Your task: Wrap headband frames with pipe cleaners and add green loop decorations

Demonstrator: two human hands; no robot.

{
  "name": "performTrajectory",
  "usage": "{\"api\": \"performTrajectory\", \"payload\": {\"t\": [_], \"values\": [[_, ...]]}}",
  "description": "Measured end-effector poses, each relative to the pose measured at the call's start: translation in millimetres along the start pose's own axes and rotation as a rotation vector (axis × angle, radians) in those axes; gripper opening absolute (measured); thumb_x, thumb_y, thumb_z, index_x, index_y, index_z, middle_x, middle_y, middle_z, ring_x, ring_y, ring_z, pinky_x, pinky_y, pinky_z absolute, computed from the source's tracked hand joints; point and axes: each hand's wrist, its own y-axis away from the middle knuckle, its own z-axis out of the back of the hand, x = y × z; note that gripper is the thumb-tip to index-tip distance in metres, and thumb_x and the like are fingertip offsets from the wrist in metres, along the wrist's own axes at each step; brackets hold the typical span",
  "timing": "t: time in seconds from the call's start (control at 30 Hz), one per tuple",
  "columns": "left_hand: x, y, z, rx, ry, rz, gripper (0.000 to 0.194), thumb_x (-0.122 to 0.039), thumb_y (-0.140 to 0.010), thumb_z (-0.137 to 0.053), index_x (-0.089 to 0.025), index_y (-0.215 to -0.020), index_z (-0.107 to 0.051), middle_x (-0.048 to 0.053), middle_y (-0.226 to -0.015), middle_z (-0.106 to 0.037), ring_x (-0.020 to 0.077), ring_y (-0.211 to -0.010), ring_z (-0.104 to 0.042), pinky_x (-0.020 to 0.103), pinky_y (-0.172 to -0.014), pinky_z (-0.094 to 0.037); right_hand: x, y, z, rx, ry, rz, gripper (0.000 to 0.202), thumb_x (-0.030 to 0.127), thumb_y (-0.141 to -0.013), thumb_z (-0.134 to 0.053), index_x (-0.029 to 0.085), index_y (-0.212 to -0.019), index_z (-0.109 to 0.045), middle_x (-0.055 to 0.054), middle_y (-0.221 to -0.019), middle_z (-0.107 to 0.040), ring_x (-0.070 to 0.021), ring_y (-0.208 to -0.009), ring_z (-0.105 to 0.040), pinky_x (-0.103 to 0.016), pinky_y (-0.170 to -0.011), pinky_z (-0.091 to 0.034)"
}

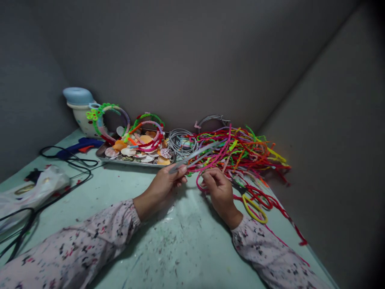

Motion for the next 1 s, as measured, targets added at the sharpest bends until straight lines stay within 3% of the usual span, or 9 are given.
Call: {"api": "performTrajectory", "payload": {"t": [0.07, 0.13, 0.2, 0.33, 0.53, 0.77, 1.0], "values": [[-4.4, 0.9, -2.3, 0.001, 0.079, -0.002, 0.012, -0.022, -0.079, -0.068, -0.014, -0.083, -0.060, -0.002, -0.071, -0.058, 0.0041, -0.055, -0.051, 0.011, -0.046, -0.037, 1.3, -1.2, -0.2, 0.108, -0.028, -0.110, 0.027, 0.041, -0.086, -0.057, 0.017, -0.078, -0.065, -0.002, -0.073, -0.061, -0.0130, -0.060, -0.058, -0.024, -0.052, -0.047], [-7.8, 2.7, -4.9, -0.011, 0.155, 0.011, 0.006, -0.016, -0.081, -0.064, -0.014, -0.082, -0.059, -0.001, -0.073, -0.059, 0.0040, -0.054, -0.052, 0.011, -0.045, -0.039, 3.2, -2.9, -1.3, 0.202, -0.108, -0.226, 0.028, 0.043, -0.085, -0.057, 0.017, -0.089, -0.066, -0.002, -0.074, -0.064, -0.0126, -0.057, -0.058, -0.024, -0.051, -0.046], [-9.4, 4.6, -6.6, 0.003, 0.217, 0.045, 0.004, -0.012, -0.082, -0.061, -0.013, -0.080, -0.058, 0.000, -0.073, -0.060, 0.0044, -0.053, -0.054, 0.011, -0.045, -0.042, 4.6, -4.4, -2.1, 0.218, -0.215, -0.270, 0.029, 0.042, -0.083, -0.061, 0.019, -0.099, -0.064, -0.002, -0.080, -0.066, -0.0122, -0.059, -0.059, -0.024, -0.052, -0.046], [-6.7, 5.0, -5.3, 0.033, 0.293, 0.097, 0.006, -0.006, -0.082, -0.058, -0.012, -0.079, -0.059, 0.001, -0.069, -0.060, 0.0047, -0.051, -0.055, 0.012, -0.047, -0.046, 6.4, -5.1, -1.5, 0.139, -0.361, -0.200, 0.029, 0.033, -0.078, -0.068, 0.025, -0.104, -0.061, 0.000, -0.091, -0.066, -0.0121, -0.067, -0.062, -0.024, -0.057, -0.048], [1.6, 0.0, -0.2, 0.031, 0.309, 0.147, 0.008, -0.004, -0.081, -0.056, -0.010, -0.078, -0.060, 0.000, -0.065, -0.059, 0.0031, -0.046, -0.052, 0.011, -0.044, -0.044, 9.5, 3.1, -3.1, 0.167, -0.093, -0.008, 0.015, 0.022, -0.078, -0.069, 0.024, -0.092, -0.068, -0.002, -0.093, -0.067, -0.0173, -0.089, -0.063, -0.029, -0.078, -0.050], [2.9, 0.8, -3.0, 0.043, 0.173, 0.209, 0.014, -0.007, -0.078, -0.054, -0.010, -0.065, -0.057, -0.003, -0.051, -0.049, 0.0023, -0.037, -0.039, 0.012, -0.035, -0.029, -1.3, 3.6, -5.4, 0.163, -0.034, 0.011, 0.019, 0.024, -0.081, -0.066, 0.024, -0.099, -0.062, -0.002, -0.093, -0.066, -0.0165, -0.083, -0.063, -0.028, -0.072, -0.050], [7.4, -0.2, 0.2, 0.064, 0.039, 0.267, 0.014, -0.012, -0.074, -0.056, -0.010, -0.060, -0.056, -0.004, -0.047, -0.044, 0.0024, -0.037, -0.035, 0.014, -0.036, -0.021, 4.4, 1.5, -1.9, 0.205, 0.198, 0.162, 0.014, 0.024, -0.085, -0.061, 0.025, -0.098, -0.067, -0.003, -0.094, -0.066, -0.0169, -0.085, -0.063, -0.028, -0.071, -0.050]]}}
